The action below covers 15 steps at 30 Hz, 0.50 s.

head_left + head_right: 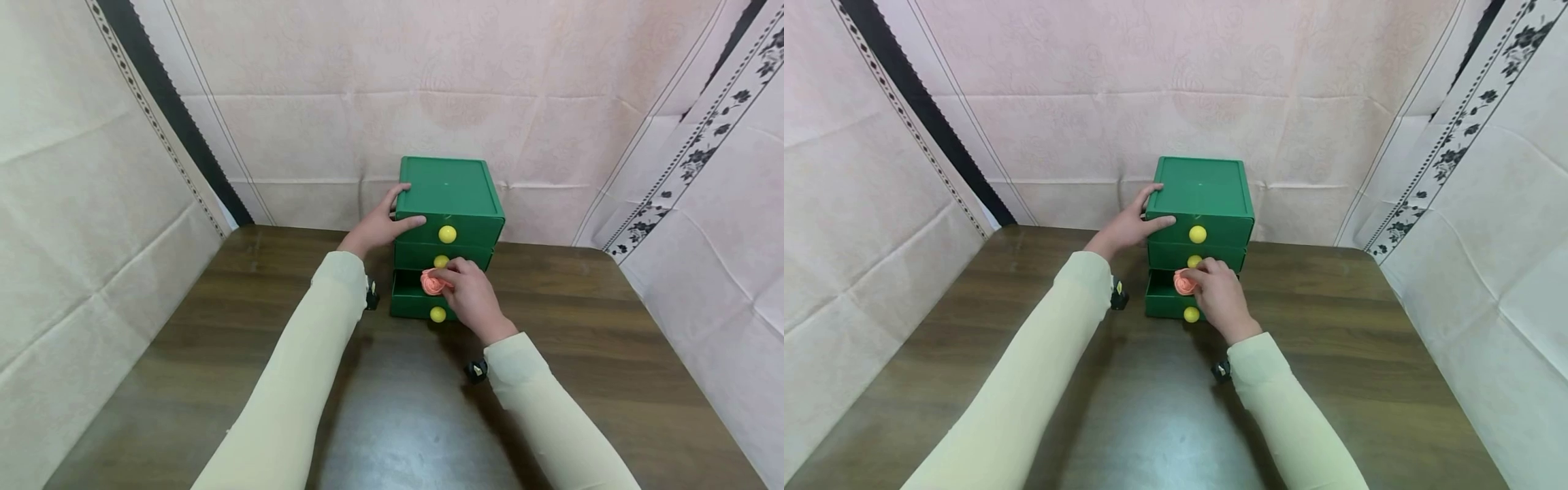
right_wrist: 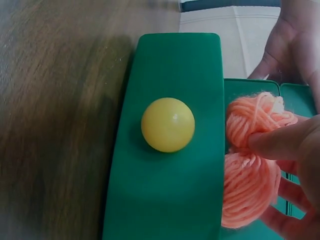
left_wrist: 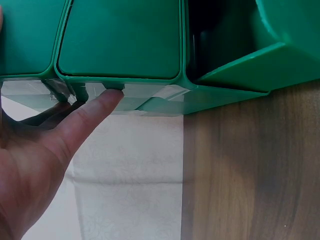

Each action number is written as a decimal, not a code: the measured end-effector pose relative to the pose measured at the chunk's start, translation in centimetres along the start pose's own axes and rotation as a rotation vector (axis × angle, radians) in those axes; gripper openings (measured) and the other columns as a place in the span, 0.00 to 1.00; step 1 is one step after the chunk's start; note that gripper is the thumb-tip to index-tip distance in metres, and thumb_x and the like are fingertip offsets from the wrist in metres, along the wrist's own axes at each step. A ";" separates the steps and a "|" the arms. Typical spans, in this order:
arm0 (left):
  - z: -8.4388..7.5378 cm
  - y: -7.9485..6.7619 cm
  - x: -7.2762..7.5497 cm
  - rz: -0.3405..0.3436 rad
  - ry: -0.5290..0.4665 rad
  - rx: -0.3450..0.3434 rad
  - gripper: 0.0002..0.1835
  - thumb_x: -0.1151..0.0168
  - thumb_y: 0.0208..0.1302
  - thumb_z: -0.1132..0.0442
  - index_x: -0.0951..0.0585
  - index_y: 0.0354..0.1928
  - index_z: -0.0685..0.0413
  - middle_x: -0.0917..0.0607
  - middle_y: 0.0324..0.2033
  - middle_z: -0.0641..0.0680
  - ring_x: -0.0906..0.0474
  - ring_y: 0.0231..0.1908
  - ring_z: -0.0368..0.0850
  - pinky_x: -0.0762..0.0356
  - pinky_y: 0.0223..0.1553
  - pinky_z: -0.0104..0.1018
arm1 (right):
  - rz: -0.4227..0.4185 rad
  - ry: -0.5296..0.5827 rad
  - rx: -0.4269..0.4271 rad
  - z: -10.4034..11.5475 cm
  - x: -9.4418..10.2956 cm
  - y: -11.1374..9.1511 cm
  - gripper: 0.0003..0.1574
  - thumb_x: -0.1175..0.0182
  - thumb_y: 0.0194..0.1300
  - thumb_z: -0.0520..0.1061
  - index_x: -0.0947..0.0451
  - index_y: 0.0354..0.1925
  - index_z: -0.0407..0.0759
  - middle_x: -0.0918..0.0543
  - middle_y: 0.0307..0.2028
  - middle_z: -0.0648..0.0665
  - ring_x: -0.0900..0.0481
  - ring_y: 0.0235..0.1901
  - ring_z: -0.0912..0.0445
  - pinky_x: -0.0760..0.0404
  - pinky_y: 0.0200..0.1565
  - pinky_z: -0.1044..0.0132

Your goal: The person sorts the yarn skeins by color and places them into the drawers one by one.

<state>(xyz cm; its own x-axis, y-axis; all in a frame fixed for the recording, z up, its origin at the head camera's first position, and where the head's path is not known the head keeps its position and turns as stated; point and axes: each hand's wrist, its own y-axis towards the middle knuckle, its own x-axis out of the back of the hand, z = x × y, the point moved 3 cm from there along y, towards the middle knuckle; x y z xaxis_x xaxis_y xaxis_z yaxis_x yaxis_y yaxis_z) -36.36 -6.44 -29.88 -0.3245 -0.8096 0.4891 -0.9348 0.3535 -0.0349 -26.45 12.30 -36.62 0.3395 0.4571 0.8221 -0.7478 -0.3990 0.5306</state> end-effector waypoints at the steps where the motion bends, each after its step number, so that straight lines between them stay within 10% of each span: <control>1: -0.3 -0.3 0.0 0.002 0.002 0.002 0.45 0.38 0.49 0.36 0.54 0.65 0.16 0.43 0.67 0.52 0.40 0.64 0.53 0.34 0.57 0.52 | -0.003 0.000 0.005 0.1 -0.1 0.0 0.19 0.33 0.51 0.39 0.18 0.44 0.50 0.24 0.39 0.47 0.29 0.39 0.52 0.23 0.41 0.60; 15: -0.8 -0.9 0.0 0.001 0.010 -0.013 0.44 0.40 0.53 0.40 0.55 0.66 0.22 0.43 0.67 0.54 0.40 0.64 0.54 0.33 0.57 0.52 | 0.009 -0.014 -0.008 0.9 -1.1 0.5 0.19 0.36 0.54 0.39 0.20 0.46 0.51 0.22 0.41 0.50 0.29 0.41 0.54 0.23 0.44 0.61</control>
<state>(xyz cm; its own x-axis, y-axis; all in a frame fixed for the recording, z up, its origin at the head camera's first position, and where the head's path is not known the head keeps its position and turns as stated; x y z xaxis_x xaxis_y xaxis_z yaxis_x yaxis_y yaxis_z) -35.39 -6.40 -29.12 -0.3238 -0.8046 0.4978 -0.9325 0.3603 -0.0242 -26.70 10.87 -37.10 0.3407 0.4428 0.8294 -0.7550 -0.3968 0.5220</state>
